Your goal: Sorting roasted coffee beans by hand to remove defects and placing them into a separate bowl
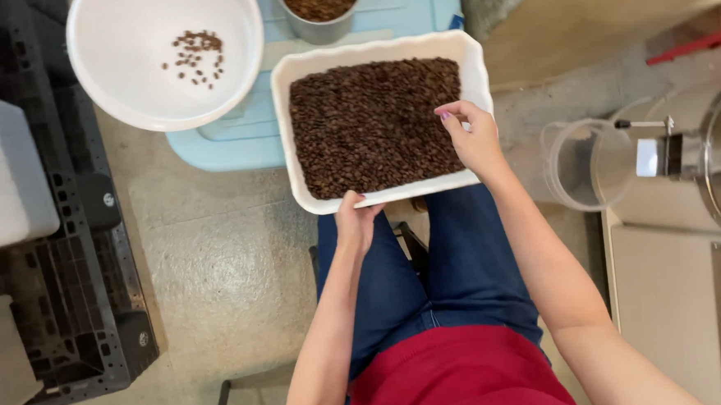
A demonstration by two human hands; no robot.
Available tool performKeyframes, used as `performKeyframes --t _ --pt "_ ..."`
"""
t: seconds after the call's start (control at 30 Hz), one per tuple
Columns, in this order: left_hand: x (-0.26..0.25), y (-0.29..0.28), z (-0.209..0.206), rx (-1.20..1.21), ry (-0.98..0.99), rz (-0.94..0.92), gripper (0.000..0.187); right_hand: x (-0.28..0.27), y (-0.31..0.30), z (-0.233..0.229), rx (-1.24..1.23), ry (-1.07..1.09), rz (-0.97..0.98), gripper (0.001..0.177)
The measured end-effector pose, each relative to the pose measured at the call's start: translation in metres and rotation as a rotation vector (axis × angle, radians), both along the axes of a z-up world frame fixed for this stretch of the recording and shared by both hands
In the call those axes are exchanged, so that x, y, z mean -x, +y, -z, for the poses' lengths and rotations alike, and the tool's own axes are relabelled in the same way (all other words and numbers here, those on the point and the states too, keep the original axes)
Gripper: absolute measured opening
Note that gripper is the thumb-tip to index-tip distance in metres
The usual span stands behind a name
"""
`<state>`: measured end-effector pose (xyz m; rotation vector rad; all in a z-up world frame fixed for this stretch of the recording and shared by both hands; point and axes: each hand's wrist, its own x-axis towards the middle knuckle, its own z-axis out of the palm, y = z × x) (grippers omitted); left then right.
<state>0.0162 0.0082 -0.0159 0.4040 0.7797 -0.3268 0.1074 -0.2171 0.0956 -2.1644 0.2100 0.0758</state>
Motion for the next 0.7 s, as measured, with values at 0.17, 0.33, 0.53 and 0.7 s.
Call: performKeyframes --t 0.17,0.33,0.53,0.7 --pt "0.046 -0.001 0.022 -0.052 -0.040 0.034 0.066 0.056 -0.019 -0.013 0.016 0.029 0.096 0.021" --pt "0.077 0.004 -0.039 -0.024 0.116 -0.014 0.052 0.101 -0.016 -0.019 0.038 0.242 0.100 0.050" --pt "0.102 0.004 -0.130 -0.047 0.177 0.072 0.042 0.136 0.020 -0.016 -0.101 0.381 0.108 0.065" --pt "0.121 -0.004 -0.130 -0.041 0.103 0.091 0.054 0.115 0.067 -0.069 -0.391 0.479 0.142 0.080"
